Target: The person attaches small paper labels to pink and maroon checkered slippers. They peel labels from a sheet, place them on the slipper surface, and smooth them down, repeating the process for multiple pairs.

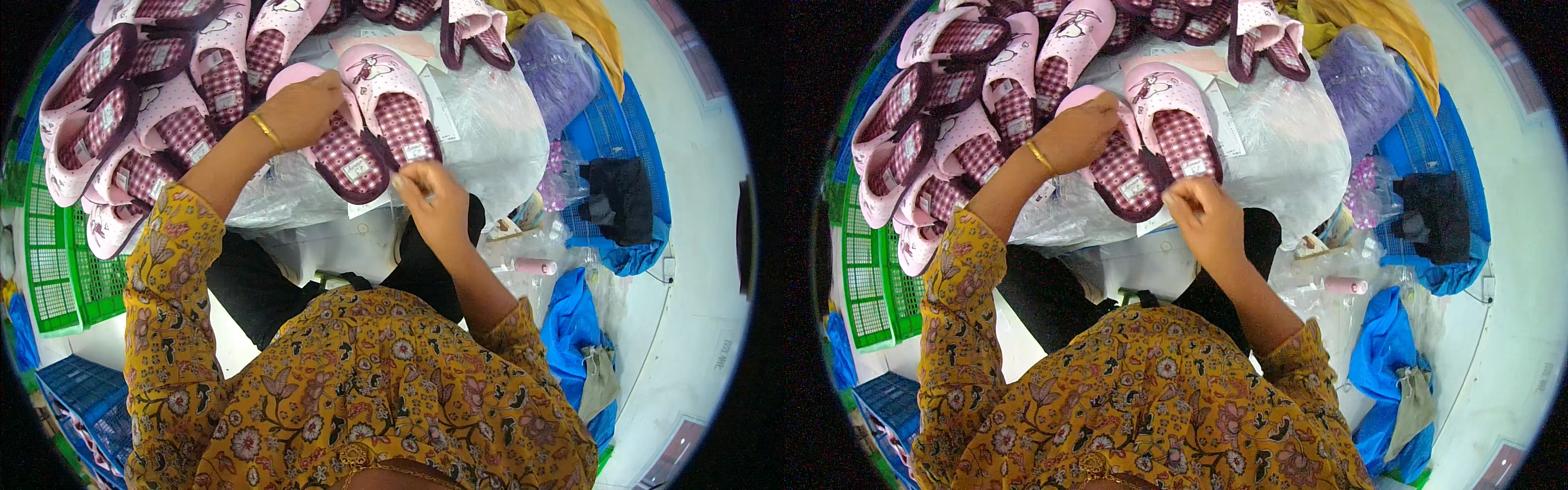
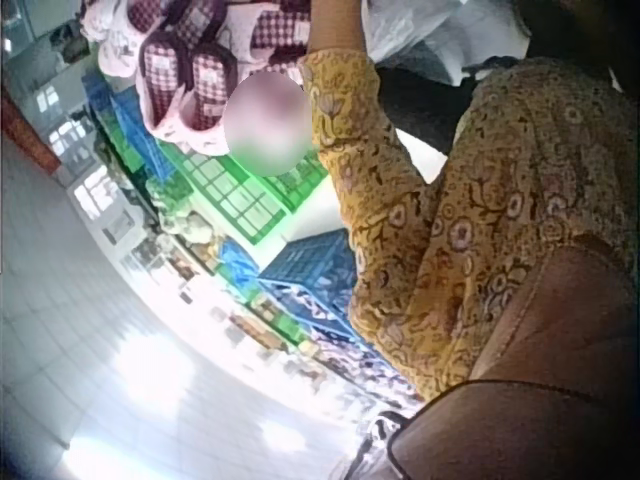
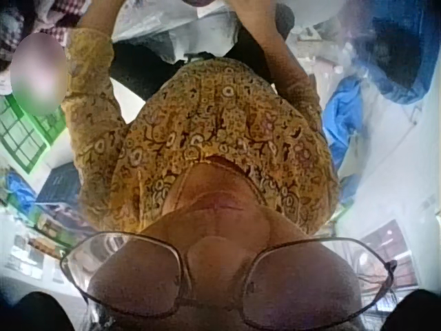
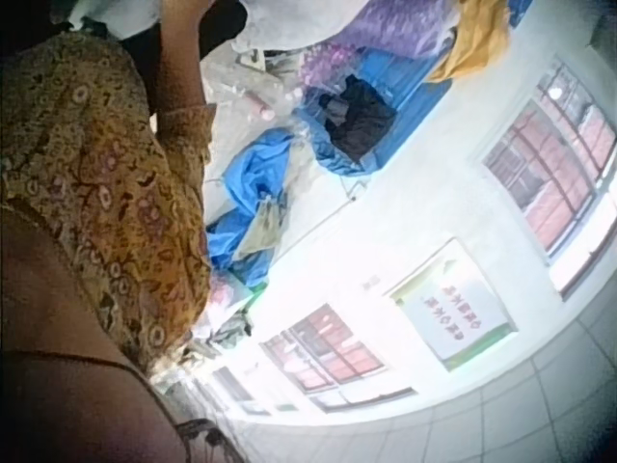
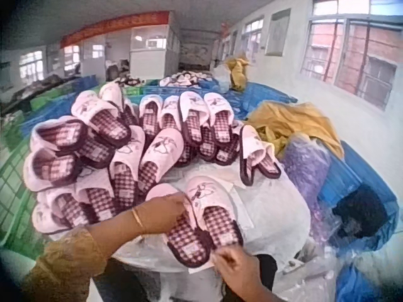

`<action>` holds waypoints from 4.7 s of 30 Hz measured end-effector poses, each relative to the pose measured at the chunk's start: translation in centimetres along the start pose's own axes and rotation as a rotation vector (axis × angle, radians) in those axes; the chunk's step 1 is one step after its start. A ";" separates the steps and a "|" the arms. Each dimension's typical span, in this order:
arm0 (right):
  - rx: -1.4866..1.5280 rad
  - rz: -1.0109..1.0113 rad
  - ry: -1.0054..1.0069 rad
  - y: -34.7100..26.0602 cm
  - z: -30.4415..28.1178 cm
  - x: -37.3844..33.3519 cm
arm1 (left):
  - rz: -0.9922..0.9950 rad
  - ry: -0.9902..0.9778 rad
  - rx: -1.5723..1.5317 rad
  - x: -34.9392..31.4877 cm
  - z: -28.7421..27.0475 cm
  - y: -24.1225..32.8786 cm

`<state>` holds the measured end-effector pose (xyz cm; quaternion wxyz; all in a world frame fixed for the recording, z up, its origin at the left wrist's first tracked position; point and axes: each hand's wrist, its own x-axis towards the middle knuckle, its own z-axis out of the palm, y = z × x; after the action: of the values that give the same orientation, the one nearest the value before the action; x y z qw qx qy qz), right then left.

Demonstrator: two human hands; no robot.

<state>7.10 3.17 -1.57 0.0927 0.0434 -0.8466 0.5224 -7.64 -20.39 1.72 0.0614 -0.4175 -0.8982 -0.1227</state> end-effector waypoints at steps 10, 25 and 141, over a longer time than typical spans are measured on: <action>-0.395 0.034 0.082 6.6 4.3 -1.9 | -0.050 0.145 -0.083 -0.8 0.2 1.2; -0.902 -0.533 0.187 -4.6 -6.0 5.1 | -0.093 0.367 0.005 -1.2 0.4 3.7; -0.482 -0.340 0.038 -2.8 3.1 11.9 | -0.521 1.058 -0.511 -7.3 3.2 6.7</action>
<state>-4.41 -0.62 1.92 0.2024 0.1515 -0.9249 0.2839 2.13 -20.72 -1.80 0.3630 -0.0702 -0.7609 -0.5333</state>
